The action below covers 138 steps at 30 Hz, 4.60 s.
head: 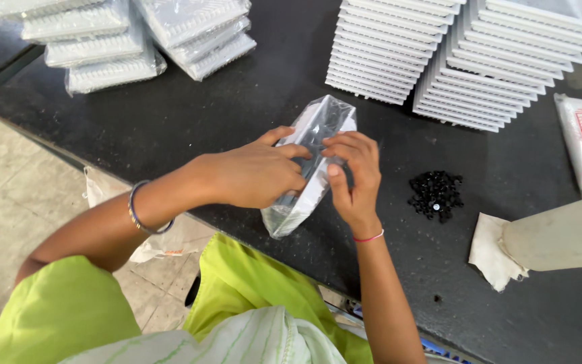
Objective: The person unwraps a square white plastic panel from plastic film, fits small black plastic clips around its edges, and stacks the finished panel with others. They repeat the process on additional panels and wrap completed panels in plastic film on the workbench.
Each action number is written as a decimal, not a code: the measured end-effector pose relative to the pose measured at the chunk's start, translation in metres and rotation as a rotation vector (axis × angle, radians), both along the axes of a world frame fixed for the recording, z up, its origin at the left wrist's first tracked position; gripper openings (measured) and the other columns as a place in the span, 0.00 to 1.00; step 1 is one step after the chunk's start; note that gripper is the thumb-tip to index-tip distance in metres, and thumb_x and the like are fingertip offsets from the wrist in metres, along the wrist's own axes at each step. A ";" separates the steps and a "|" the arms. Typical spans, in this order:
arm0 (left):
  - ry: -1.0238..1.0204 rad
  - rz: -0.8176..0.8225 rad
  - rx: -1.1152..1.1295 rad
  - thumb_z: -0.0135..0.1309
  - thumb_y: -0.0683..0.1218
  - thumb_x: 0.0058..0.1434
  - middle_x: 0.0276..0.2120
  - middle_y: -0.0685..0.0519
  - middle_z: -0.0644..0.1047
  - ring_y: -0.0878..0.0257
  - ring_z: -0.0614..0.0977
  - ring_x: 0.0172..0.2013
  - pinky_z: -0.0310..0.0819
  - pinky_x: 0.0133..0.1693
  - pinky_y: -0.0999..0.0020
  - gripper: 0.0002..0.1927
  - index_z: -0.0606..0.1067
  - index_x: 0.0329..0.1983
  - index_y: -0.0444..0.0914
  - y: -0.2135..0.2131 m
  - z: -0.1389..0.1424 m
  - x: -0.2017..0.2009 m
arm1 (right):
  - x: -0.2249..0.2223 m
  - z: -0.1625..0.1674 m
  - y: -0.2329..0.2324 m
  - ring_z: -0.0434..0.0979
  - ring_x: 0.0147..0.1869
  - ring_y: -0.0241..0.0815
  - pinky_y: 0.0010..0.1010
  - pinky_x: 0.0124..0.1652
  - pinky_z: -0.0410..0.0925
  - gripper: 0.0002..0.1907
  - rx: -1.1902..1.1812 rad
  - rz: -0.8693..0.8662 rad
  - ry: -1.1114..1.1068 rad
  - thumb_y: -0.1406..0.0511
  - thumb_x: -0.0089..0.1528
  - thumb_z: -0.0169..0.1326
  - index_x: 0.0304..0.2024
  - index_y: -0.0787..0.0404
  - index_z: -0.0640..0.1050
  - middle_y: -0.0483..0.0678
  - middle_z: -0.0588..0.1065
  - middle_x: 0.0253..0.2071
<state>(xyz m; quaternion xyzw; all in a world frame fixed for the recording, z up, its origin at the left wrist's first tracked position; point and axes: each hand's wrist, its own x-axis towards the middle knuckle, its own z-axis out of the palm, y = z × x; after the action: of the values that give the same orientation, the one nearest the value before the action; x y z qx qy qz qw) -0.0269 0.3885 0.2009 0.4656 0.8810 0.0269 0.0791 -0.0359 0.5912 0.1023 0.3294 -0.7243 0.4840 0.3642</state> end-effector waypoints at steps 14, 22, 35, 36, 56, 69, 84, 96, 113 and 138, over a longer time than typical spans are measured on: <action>0.050 -0.061 0.125 0.58 0.46 0.58 0.31 0.56 0.79 0.57 0.77 0.49 0.48 0.67 0.43 0.04 0.80 0.28 0.42 -0.043 0.034 0.018 | 0.015 0.043 -0.027 0.72 0.63 0.51 0.41 0.65 0.63 0.15 0.111 0.013 -0.084 0.58 0.72 0.47 0.46 0.61 0.79 0.48 0.78 0.51; 0.184 0.033 0.646 0.57 0.44 0.63 0.36 0.56 0.76 0.57 0.76 0.49 0.52 0.68 0.47 0.02 0.76 0.35 0.41 -0.116 0.051 0.030 | 0.003 0.110 -0.062 0.68 0.64 0.46 0.43 0.67 0.55 0.20 0.502 0.184 -0.103 0.58 0.73 0.42 0.40 0.58 0.83 0.43 0.76 0.51; 0.294 0.089 0.820 0.62 0.43 0.57 0.33 0.62 0.78 0.58 0.75 0.56 0.44 0.70 0.39 0.03 0.79 0.33 0.46 -0.173 0.055 0.034 | -0.014 0.160 -0.118 0.73 0.54 0.45 0.45 0.68 0.55 0.21 0.851 0.287 -0.212 0.59 0.73 0.40 0.40 0.57 0.83 0.45 0.78 0.40; 0.302 0.091 0.815 0.62 0.43 0.57 0.33 0.62 0.77 0.58 0.75 0.56 0.44 0.70 0.39 0.03 0.79 0.33 0.46 -0.176 0.055 0.035 | -0.016 0.161 -0.119 0.72 0.54 0.46 0.46 0.67 0.55 0.19 0.926 0.147 -0.113 0.58 0.72 0.43 0.40 0.57 0.83 0.44 0.78 0.40; 0.428 0.141 0.840 0.64 0.39 0.54 0.36 0.64 0.79 0.58 0.75 0.57 0.42 0.71 0.39 0.09 0.80 0.34 0.47 -0.211 0.052 0.037 | -0.077 0.139 -0.148 0.78 0.45 0.57 0.47 0.46 0.69 0.26 0.670 -0.265 -0.332 0.56 0.70 0.55 0.66 0.62 0.72 0.58 0.77 0.43; 0.660 0.299 0.871 0.67 0.40 0.61 0.38 0.62 0.79 0.58 0.76 0.58 0.46 0.71 0.43 0.07 0.80 0.36 0.45 -0.251 0.049 0.037 | -0.152 0.110 -0.181 0.85 0.37 0.36 0.26 0.38 0.76 0.07 0.086 -0.030 -0.246 0.80 0.63 0.55 0.41 0.68 0.78 0.48 0.80 0.35; 0.232 0.048 0.992 0.57 0.36 0.58 0.39 0.56 0.75 0.57 0.77 0.46 0.71 0.46 0.62 0.08 0.76 0.39 0.41 -0.142 -0.015 0.033 | -0.150 0.013 -0.087 0.74 0.38 0.29 0.21 0.41 0.69 0.09 -0.225 -0.045 -0.520 0.80 0.64 0.56 0.39 0.63 0.74 0.41 0.76 0.35; 0.129 -0.133 0.896 0.57 0.40 0.57 0.37 0.56 0.73 0.57 0.74 0.43 0.68 0.46 0.63 0.04 0.77 0.35 0.41 -0.024 -0.096 0.051 | -0.076 -0.081 0.020 0.78 0.38 0.33 0.27 0.38 0.75 0.08 -0.608 -0.148 -0.754 0.76 0.62 0.56 0.41 0.61 0.73 0.43 0.76 0.37; 0.030 -0.230 0.811 0.56 0.40 0.57 0.37 0.58 0.76 0.59 0.77 0.44 0.71 0.48 0.64 0.08 0.78 0.40 0.44 0.018 -0.119 0.047 | -0.006 -0.070 0.025 0.74 0.67 0.51 0.35 0.59 0.73 0.35 -0.600 0.396 -1.132 0.76 0.67 0.43 0.75 0.57 0.52 0.57 0.60 0.74; -0.104 0.923 1.062 0.58 0.49 0.65 0.31 0.45 0.83 0.54 0.85 0.32 0.77 0.38 0.61 0.12 0.82 0.40 0.35 -0.184 -0.219 -0.229 | -0.083 -0.104 -0.049 0.81 0.47 0.44 0.39 0.46 0.76 0.21 -0.313 0.082 -1.334 0.61 0.63 0.57 0.54 0.68 0.74 0.49 0.77 0.44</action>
<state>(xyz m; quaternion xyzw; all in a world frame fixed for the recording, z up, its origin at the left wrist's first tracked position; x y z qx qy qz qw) -0.2557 0.2045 -0.0184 0.0183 0.8513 0.5064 -0.1365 -0.1192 0.5423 -0.0018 -0.0684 -0.7023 0.6956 -0.1351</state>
